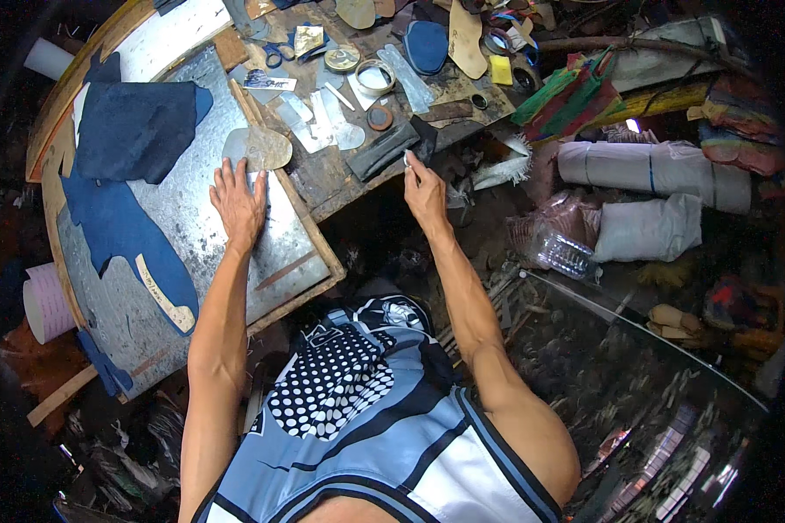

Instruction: Cutting patterns out of a piece of blue leather using a knife and templates.

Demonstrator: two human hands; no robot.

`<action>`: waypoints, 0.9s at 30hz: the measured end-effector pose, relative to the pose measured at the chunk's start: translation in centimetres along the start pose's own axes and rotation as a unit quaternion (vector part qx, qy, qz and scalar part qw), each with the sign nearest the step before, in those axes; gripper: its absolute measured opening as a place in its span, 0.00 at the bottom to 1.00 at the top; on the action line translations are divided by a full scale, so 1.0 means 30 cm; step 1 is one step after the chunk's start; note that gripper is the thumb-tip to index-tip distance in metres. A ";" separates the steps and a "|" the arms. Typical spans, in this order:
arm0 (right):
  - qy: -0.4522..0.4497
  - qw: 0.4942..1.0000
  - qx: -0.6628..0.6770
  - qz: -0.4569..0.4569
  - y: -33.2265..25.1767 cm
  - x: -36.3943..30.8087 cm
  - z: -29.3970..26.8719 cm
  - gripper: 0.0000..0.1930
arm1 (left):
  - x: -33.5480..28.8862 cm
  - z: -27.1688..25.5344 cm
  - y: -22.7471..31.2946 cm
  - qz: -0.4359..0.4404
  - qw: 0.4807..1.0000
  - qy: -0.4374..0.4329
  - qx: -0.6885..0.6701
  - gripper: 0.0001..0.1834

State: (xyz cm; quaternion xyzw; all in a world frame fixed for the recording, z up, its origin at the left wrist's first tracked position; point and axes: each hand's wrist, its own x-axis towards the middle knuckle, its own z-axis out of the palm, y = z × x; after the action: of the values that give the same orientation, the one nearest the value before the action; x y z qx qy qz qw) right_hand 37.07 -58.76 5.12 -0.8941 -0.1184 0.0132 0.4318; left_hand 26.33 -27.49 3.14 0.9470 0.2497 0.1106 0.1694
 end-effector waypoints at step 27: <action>0.024 0.998 0.047 0.018 0.111 -0.025 -0.104 0.15 | -0.002 -0.009 0.004 -0.007 1.000 -0.023 0.019 0.30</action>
State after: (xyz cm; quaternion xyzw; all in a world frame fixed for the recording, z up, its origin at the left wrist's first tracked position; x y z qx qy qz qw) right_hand 37.41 -63.32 4.42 -0.8749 -0.0910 0.0057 0.4757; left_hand 26.23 -27.54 3.41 0.9506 0.2543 0.0830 0.1574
